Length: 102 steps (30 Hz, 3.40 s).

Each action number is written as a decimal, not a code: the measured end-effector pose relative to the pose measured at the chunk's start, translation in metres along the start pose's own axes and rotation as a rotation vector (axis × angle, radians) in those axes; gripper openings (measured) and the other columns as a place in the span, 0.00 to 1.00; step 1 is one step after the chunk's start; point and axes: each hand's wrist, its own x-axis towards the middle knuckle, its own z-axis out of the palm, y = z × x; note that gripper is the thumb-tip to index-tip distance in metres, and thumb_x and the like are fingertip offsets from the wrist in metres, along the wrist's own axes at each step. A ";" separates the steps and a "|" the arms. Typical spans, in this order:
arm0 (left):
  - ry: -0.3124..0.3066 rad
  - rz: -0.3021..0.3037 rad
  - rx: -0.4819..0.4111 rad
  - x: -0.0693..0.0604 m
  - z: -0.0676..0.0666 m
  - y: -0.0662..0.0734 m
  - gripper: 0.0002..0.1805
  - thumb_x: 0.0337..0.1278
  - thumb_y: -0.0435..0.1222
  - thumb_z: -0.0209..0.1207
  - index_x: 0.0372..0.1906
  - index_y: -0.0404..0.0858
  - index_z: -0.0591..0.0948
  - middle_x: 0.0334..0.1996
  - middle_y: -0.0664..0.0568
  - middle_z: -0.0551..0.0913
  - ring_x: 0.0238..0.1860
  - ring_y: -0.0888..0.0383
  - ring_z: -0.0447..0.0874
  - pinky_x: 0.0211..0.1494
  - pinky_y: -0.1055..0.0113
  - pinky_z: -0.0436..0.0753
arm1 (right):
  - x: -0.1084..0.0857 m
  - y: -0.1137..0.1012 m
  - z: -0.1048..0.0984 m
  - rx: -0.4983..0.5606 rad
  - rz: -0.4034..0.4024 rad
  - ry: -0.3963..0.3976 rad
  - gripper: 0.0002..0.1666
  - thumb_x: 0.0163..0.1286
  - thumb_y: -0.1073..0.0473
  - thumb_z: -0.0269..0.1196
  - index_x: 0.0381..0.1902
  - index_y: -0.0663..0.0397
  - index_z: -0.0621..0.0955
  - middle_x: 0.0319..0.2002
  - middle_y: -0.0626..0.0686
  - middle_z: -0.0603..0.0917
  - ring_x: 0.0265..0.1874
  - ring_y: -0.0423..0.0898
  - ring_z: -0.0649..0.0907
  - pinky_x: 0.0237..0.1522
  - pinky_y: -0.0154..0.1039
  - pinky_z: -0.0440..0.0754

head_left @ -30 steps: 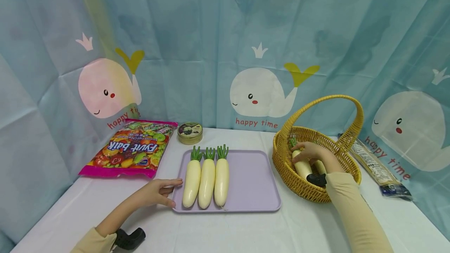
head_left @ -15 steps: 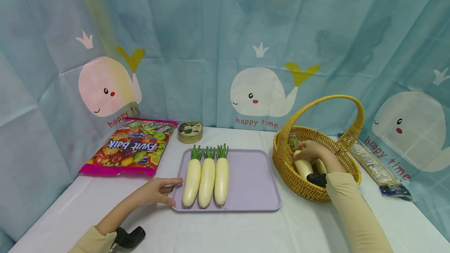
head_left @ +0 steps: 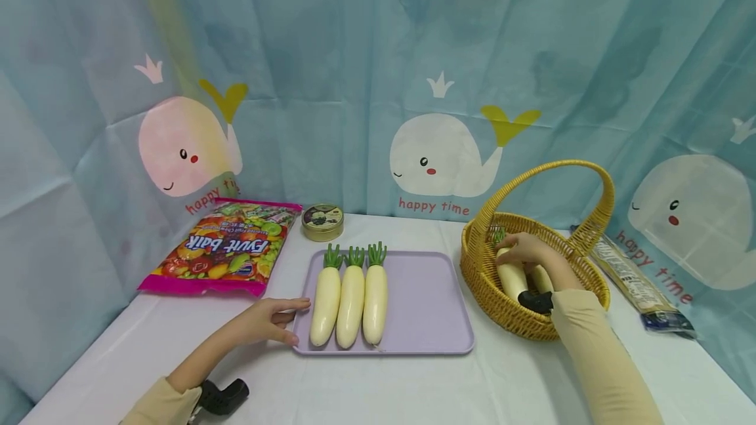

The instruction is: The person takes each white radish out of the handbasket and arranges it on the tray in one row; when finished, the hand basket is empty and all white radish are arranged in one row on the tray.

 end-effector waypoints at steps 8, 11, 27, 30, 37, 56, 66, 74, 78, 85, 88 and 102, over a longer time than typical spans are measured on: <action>-0.002 0.006 0.014 0.002 -0.001 -0.004 0.39 0.40 0.36 0.67 0.57 0.20 0.65 0.57 0.27 0.62 0.56 0.34 0.63 0.52 0.60 0.73 | -0.003 0.003 -0.016 0.061 -0.062 0.018 0.38 0.54 0.48 0.66 0.56 0.66 0.70 0.59 0.74 0.56 0.35 0.57 0.78 0.28 0.46 0.82; 0.003 0.002 0.018 0.002 -0.001 -0.005 0.39 0.40 0.37 0.67 0.57 0.21 0.66 0.57 0.28 0.62 0.55 0.34 0.63 0.52 0.61 0.73 | -0.003 0.001 -0.022 0.103 -0.075 0.032 0.40 0.55 0.46 0.65 0.58 0.66 0.69 0.61 0.74 0.52 0.41 0.64 0.75 0.30 0.48 0.82; 0.006 0.008 0.026 0.002 0.001 -0.001 0.39 0.40 0.37 0.68 0.57 0.21 0.66 0.58 0.28 0.63 0.55 0.35 0.64 0.52 0.60 0.73 | -0.007 -0.001 -0.023 0.220 -0.065 0.064 0.37 0.64 0.53 0.58 0.63 0.68 0.60 0.66 0.67 0.32 0.55 0.71 0.62 0.37 0.50 0.80; 0.003 0.004 0.029 0.001 0.001 -0.001 0.39 0.40 0.36 0.68 0.57 0.21 0.66 0.58 0.28 0.63 0.55 0.35 0.64 0.52 0.60 0.73 | -0.010 -0.003 -0.025 0.241 -0.086 0.082 0.38 0.63 0.51 0.59 0.64 0.67 0.60 0.67 0.66 0.32 0.56 0.70 0.61 0.39 0.50 0.80; -0.004 0.001 0.027 0.002 0.003 -0.001 0.38 0.40 0.36 0.67 0.57 0.21 0.66 0.57 0.28 0.63 0.55 0.35 0.65 0.52 0.59 0.73 | -0.020 -0.013 -0.030 0.279 -0.103 0.086 0.40 0.63 0.49 0.59 0.65 0.64 0.59 0.67 0.63 0.32 0.59 0.69 0.56 0.43 0.52 0.78; -0.006 0.017 0.002 0.004 0.002 -0.003 0.38 0.41 0.35 0.67 0.57 0.20 0.65 0.57 0.27 0.62 0.55 0.33 0.63 0.52 0.59 0.73 | -0.036 -0.030 -0.019 0.361 -0.151 0.062 0.39 0.61 0.46 0.59 0.64 0.59 0.62 0.69 0.60 0.38 0.57 0.64 0.64 0.45 0.52 0.76; -0.002 -0.015 0.020 0.003 -0.001 -0.002 0.38 0.41 0.37 0.67 0.57 0.21 0.65 0.58 0.28 0.62 0.55 0.34 0.63 0.52 0.61 0.74 | -0.055 -0.040 -0.008 0.331 -0.225 0.073 0.34 0.63 0.48 0.58 0.63 0.58 0.65 0.69 0.59 0.42 0.59 0.64 0.62 0.44 0.54 0.76; -0.016 -0.005 0.000 0.003 -0.001 -0.003 0.39 0.42 0.36 0.67 0.58 0.20 0.64 0.58 0.27 0.62 0.56 0.33 0.62 0.52 0.58 0.73 | -0.075 -0.051 -0.001 0.366 -0.215 0.080 0.35 0.62 0.49 0.59 0.63 0.58 0.65 0.69 0.58 0.44 0.59 0.64 0.61 0.45 0.57 0.74; -0.017 -0.001 -0.006 0.003 -0.001 -0.003 0.38 0.42 0.35 0.67 0.58 0.20 0.64 0.58 0.27 0.61 0.56 0.33 0.62 0.53 0.58 0.72 | -0.084 -0.053 0.001 0.382 -0.222 0.082 0.34 0.62 0.50 0.60 0.62 0.59 0.66 0.69 0.58 0.43 0.59 0.64 0.61 0.43 0.55 0.76; -0.019 -0.005 0.010 0.004 -0.001 -0.003 0.38 0.42 0.36 0.66 0.58 0.20 0.64 0.58 0.27 0.62 0.56 0.33 0.62 0.52 0.59 0.73 | -0.099 -0.049 0.007 0.382 -0.218 0.073 0.33 0.62 0.52 0.61 0.62 0.61 0.67 0.69 0.59 0.43 0.58 0.64 0.62 0.40 0.51 0.79; -0.022 -0.006 0.004 0.003 -0.001 -0.003 0.38 0.42 0.36 0.66 0.58 0.20 0.64 0.58 0.27 0.61 0.56 0.33 0.62 0.52 0.59 0.73 | -0.104 -0.046 0.009 0.356 -0.218 0.079 0.32 0.61 0.51 0.61 0.61 0.59 0.68 0.68 0.59 0.47 0.56 0.63 0.66 0.39 0.49 0.80; -0.024 0.007 0.017 0.004 -0.002 -0.005 0.39 0.42 0.38 0.67 0.57 0.20 0.65 0.57 0.26 0.61 0.55 0.33 0.63 0.52 0.60 0.73 | -0.129 -0.041 0.031 0.372 -0.256 0.017 0.29 0.63 0.56 0.59 0.60 0.58 0.69 0.68 0.58 0.47 0.44 0.53 0.75 0.30 0.44 0.80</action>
